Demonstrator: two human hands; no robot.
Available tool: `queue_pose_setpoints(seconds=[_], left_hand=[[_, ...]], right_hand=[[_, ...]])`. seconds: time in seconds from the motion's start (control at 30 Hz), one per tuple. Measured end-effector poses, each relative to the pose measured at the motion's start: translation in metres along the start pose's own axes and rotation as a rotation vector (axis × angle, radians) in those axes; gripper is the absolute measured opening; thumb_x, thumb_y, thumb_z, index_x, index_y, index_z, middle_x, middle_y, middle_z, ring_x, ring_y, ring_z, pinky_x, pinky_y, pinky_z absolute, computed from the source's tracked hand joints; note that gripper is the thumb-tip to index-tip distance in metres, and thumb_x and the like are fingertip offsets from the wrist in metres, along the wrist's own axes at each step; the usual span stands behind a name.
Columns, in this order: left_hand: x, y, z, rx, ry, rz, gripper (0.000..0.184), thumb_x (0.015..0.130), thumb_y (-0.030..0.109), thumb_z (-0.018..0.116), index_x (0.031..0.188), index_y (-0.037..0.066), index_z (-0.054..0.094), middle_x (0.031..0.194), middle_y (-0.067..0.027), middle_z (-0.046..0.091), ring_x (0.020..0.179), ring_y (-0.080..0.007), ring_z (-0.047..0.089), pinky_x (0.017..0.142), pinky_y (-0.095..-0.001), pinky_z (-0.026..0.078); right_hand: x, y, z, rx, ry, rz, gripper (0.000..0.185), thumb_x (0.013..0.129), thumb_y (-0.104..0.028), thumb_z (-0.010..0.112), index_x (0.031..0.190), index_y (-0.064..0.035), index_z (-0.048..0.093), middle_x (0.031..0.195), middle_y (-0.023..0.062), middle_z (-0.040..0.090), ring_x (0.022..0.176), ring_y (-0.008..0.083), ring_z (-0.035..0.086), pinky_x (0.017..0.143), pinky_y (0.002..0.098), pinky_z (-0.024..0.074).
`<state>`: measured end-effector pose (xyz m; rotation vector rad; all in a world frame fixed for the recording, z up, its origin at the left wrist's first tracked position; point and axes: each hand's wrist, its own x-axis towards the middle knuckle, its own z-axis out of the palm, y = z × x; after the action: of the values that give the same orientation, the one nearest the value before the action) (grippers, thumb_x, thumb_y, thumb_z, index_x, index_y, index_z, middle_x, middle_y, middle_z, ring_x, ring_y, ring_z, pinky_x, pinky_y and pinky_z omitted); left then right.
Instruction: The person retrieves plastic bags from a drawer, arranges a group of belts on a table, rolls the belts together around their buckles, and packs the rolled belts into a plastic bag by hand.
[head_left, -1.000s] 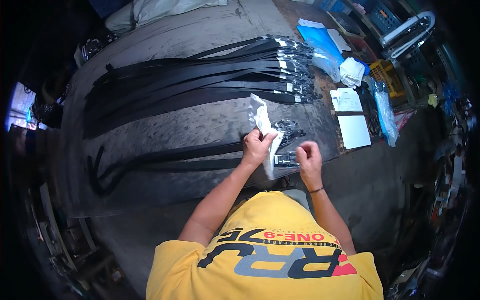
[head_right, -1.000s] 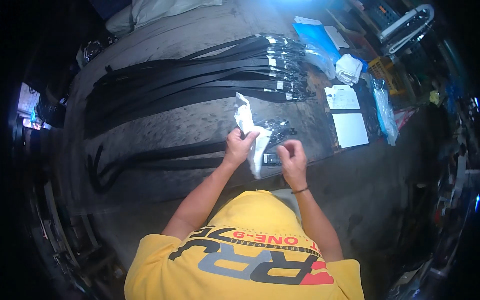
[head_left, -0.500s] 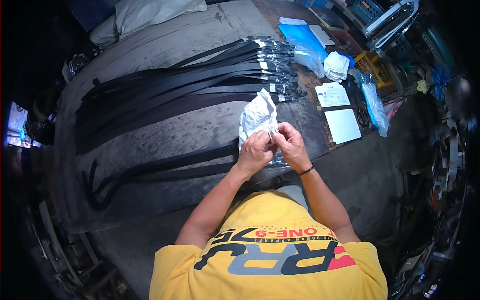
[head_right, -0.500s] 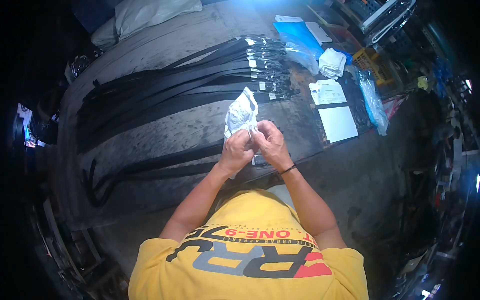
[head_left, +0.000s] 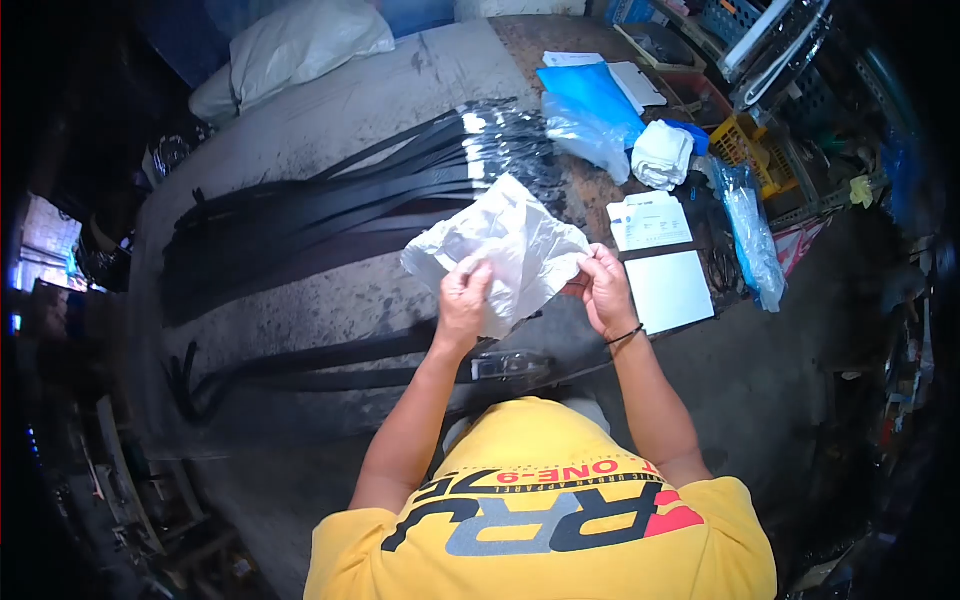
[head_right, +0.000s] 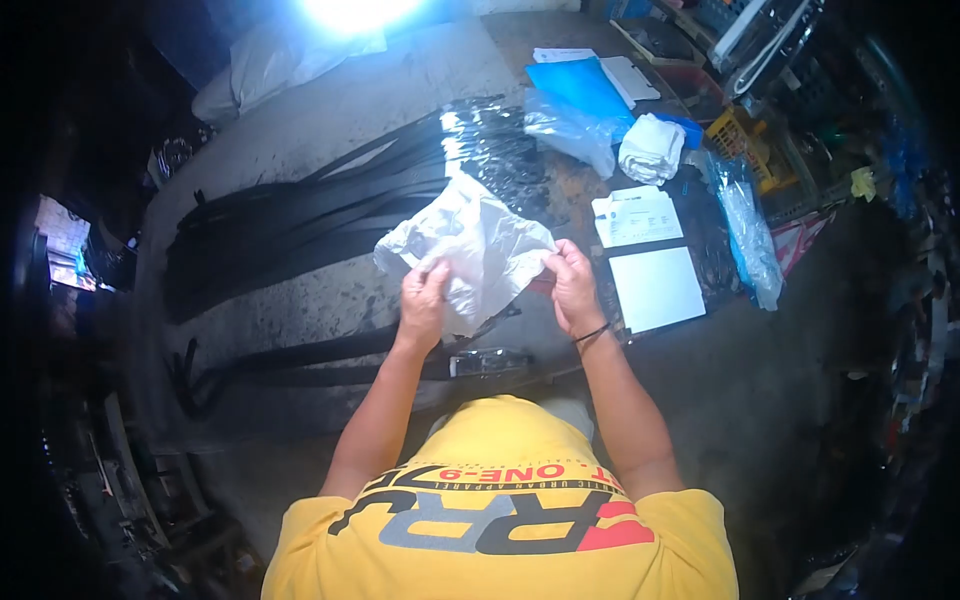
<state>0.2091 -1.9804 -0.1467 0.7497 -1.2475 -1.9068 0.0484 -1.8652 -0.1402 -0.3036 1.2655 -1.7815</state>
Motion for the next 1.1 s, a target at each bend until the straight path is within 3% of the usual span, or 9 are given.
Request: queue_pose_setpoints(seconds=[0.27, 0.4, 0.47, 0.6, 0.8, 0.9, 0.97, 1.0, 1.1], left_hand=[[0.023, 0.019, 0.037, -0.407, 0.011, 0.006, 0.04, 0.09, 0.019, 0.049, 0.123, -0.003, 0.046, 0.117, -0.0122, 0.057, 0.107, -0.0234, 0.056, 0.092, -0.0378, 0.045], [0.029, 0.022, 0.036, -0.385, 0.19, 0.066, 0.04, 0.091, 0.022, 0.048, 0.123, -0.001, 0.046, 0.117, -0.0121, 0.057, 0.107, -0.0242, 0.056, 0.093, -0.0387, 0.044], [0.029, 0.027, 0.036, -0.391, 0.202, 0.071, 0.04, 0.092, 0.022, 0.048, 0.124, -0.001, 0.046, 0.117, -0.0116, 0.057, 0.108, -0.024, 0.056, 0.093, -0.0392, 0.044], [0.028, 0.036, 0.04, -0.346, 0.284, 0.106, 0.04, 0.091, 0.022, 0.048, 0.124, -0.001, 0.046, 0.118, -0.0112, 0.057, 0.109, -0.0242, 0.056, 0.093, -0.0396, 0.044], [0.03, 0.032, 0.031, -0.316, 0.353, 0.081, 0.041, 0.09, 0.021, 0.048, 0.125, -0.001, 0.045, 0.119, -0.0119, 0.057, 0.11, -0.0248, 0.055, 0.094, -0.0403, 0.044], [0.034, 0.034, 0.03, -0.3, 0.312, 0.018, 0.043, 0.087, 0.017, 0.048, 0.125, -0.004, 0.044, 0.119, -0.015, 0.056, 0.107, -0.0272, 0.057, 0.093, -0.041, 0.045], [0.036, 0.039, 0.031, -0.248, 0.26, -0.034, 0.044, 0.086, 0.016, 0.049, 0.125, -0.004, 0.044, 0.119, -0.0157, 0.056, 0.107, -0.0276, 0.057, 0.093, -0.0411, 0.045], [0.036, 0.044, 0.03, -0.204, 0.205, -0.079, 0.045, 0.085, 0.016, 0.05, 0.125, -0.004, 0.043, 0.119, -0.0163, 0.056, 0.106, -0.028, 0.057, 0.093, -0.0411, 0.045], [0.037, 0.047, 0.024, -0.182, 0.167, -0.159, 0.051, 0.085, 0.021, 0.049, 0.129, -0.003, 0.039, 0.122, -0.0185, 0.053, 0.107, -0.0298, 0.057, 0.092, -0.0428, 0.046]], right_hand=[[0.098, -0.058, -0.122, -0.296, 0.1, -0.015, 0.009, 0.085, -0.014, 0.053, 0.088, -0.0049, 0.054, 0.078, 0.0024, 0.056, 0.068, 0.0092, 0.056, 0.058, 0.026, 0.0495], [0.166, -0.085, -0.178, -0.431, 0.127, -0.103, 0.011, 0.081, -0.013, 0.054, 0.081, -0.002, 0.055, 0.074, 0.0024, 0.055, 0.069, 0.0094, 0.052, 0.061, 0.0255, 0.0414], [0.212, -0.099, -0.208, -0.439, 0.138, -0.212, 0.011, 0.084, -0.015, 0.051, 0.087, -0.0057, 0.056, 0.067, 0.0007, 0.055, 0.052, 0.0105, 0.052, 0.044, 0.0265, 0.0413], [0.271, -0.155, -0.238, -0.749, 0.297, -0.235, 0.012, 0.079, -0.016, 0.054, 0.076, -0.0054, 0.056, 0.059, 0.0018, 0.05, 0.044, 0.0126, 0.045, 0.038, 0.0293, 0.0326], [0.379, -0.168, -0.274, -1.032, 0.54, -0.306, 0.019, 0.076, -0.017, 0.053, 0.078, 0.0009, 0.058, 0.06, 0.0121, 0.058, 0.047, 0.0248, 0.057, 0.042, 0.0362, 0.0449], [0.399, -0.163, -0.276, -1.322, 0.63, -0.226, 0.024, 0.078, -0.019, 0.055, 0.092, -0.0001, 0.059, 0.083, 0.0189, 0.064, 0.074, 0.0327, 0.064, 0.061, 0.0415, 0.0516], [0.384, -0.16, -0.263, -1.525, 0.713, -0.252, 0.036, 0.079, -0.023, 0.059, 0.106, -0.0005, 0.054, 0.111, 0.0254, 0.056, 0.107, 0.0385, 0.054, 0.084, 0.0456, 0.0469], [0.386, -0.154, -0.264, -1.58, 0.693, -0.37, 0.046, 0.08, -0.026, 0.063, 0.116, -0.001, 0.048, 0.121, 0.0267, 0.048, 0.117, 0.0398, 0.044, 0.093, 0.0464, 0.0401], [0.333, -0.157, -0.204, -1.26, 0.524, -1.065, 0.051, 0.081, -0.028, 0.066, 0.12, -0.0007, 0.048, 0.109, 0.0225, 0.052, 0.092, 0.0369, 0.053, 0.081, 0.0429, 0.0442]])
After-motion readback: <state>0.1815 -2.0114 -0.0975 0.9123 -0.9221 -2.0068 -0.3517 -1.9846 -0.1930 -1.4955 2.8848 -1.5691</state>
